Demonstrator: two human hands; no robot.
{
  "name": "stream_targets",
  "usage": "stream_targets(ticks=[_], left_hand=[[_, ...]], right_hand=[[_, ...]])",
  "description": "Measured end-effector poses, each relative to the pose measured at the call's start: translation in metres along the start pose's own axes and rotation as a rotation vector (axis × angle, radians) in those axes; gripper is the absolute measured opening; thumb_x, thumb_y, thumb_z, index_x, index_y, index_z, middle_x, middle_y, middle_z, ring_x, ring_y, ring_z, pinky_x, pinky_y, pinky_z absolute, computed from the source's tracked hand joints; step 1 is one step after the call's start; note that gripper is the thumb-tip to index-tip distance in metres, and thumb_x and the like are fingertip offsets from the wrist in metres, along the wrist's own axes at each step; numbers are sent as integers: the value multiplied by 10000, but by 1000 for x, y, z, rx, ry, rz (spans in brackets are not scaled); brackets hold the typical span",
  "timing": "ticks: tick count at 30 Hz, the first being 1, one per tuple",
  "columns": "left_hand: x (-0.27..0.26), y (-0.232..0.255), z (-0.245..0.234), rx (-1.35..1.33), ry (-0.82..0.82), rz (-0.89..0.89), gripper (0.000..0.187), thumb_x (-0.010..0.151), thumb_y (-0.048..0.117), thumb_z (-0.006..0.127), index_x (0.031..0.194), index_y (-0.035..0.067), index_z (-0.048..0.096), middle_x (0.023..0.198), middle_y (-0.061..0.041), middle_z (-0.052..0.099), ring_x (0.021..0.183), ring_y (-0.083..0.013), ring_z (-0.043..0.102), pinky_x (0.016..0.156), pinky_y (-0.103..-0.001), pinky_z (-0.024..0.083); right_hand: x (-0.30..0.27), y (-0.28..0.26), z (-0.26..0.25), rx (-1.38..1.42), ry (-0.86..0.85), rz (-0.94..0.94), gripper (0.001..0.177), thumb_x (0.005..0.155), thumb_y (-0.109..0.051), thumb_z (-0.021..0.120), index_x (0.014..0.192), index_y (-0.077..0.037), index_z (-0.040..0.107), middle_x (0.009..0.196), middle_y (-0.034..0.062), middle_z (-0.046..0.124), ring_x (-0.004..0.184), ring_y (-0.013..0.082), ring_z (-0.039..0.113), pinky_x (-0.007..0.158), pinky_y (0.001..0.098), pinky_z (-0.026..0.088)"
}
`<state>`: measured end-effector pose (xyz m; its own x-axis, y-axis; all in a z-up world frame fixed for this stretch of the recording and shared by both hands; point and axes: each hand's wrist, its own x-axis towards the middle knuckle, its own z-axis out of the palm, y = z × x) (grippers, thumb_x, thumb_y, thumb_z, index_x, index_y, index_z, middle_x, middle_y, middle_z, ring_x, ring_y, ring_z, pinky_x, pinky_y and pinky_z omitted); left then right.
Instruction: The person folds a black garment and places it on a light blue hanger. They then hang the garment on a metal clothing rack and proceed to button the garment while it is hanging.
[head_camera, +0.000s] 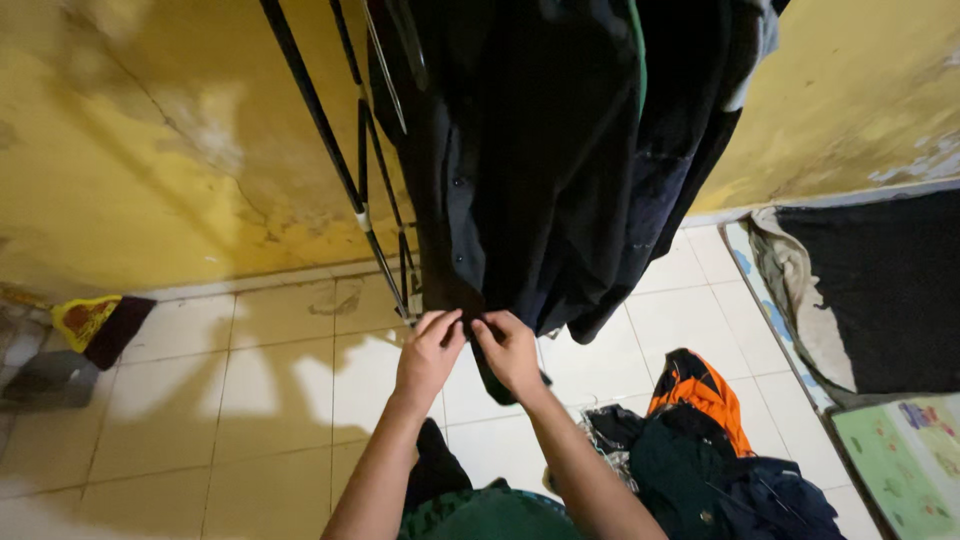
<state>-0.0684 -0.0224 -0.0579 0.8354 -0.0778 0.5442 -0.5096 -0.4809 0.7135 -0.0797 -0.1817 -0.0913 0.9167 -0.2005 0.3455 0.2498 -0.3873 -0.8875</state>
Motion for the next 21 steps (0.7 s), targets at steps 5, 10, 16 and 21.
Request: stream_targets(ticks=[5, 10, 16, 21], left_hand=[[0, 7, 1, -75, -96, -146, 227, 895, 123, 755, 1104, 36, 761, 1018, -130, 739, 856, -292, 738, 731, -333, 577], [-3, 2, -2, -150, -106, -35, 235, 900, 75, 748, 1125, 9, 754, 1024, -142, 735, 868, -263, 723, 744, -320, 568], [-6, 2, -2, -182, -137, -228, 209, 900, 93, 758, 1099, 31, 771, 947, -109, 764, 770, -203, 739, 696, -299, 570], [-7, 1, 1, -257, -80, -171, 162, 905, 91, 758, 1053, 24, 762, 972, -99, 768, 819, -185, 750, 719, -282, 581]], right_hand=[[-1, -20, 3, -102, 36, -9, 178, 905, -147, 744, 977, 14, 723, 853, 151, 691, 722, 284, 659, 648, 356, 508], [-5, -21, 2, -110, 15, 42, 173, 911, -143, 741, 969, 18, 717, 829, 151, 677, 699, 281, 653, 636, 363, 506], [-10, -31, -2, -154, 37, 10, 179, 905, -156, 749, 951, 14, 720, 822, 147, 678, 687, 282, 658, 625, 357, 513], [-8, -36, -3, -222, 56, 12, 203, 891, -172, 774, 950, 16, 729, 832, 150, 696, 694, 285, 674, 619, 353, 517]])
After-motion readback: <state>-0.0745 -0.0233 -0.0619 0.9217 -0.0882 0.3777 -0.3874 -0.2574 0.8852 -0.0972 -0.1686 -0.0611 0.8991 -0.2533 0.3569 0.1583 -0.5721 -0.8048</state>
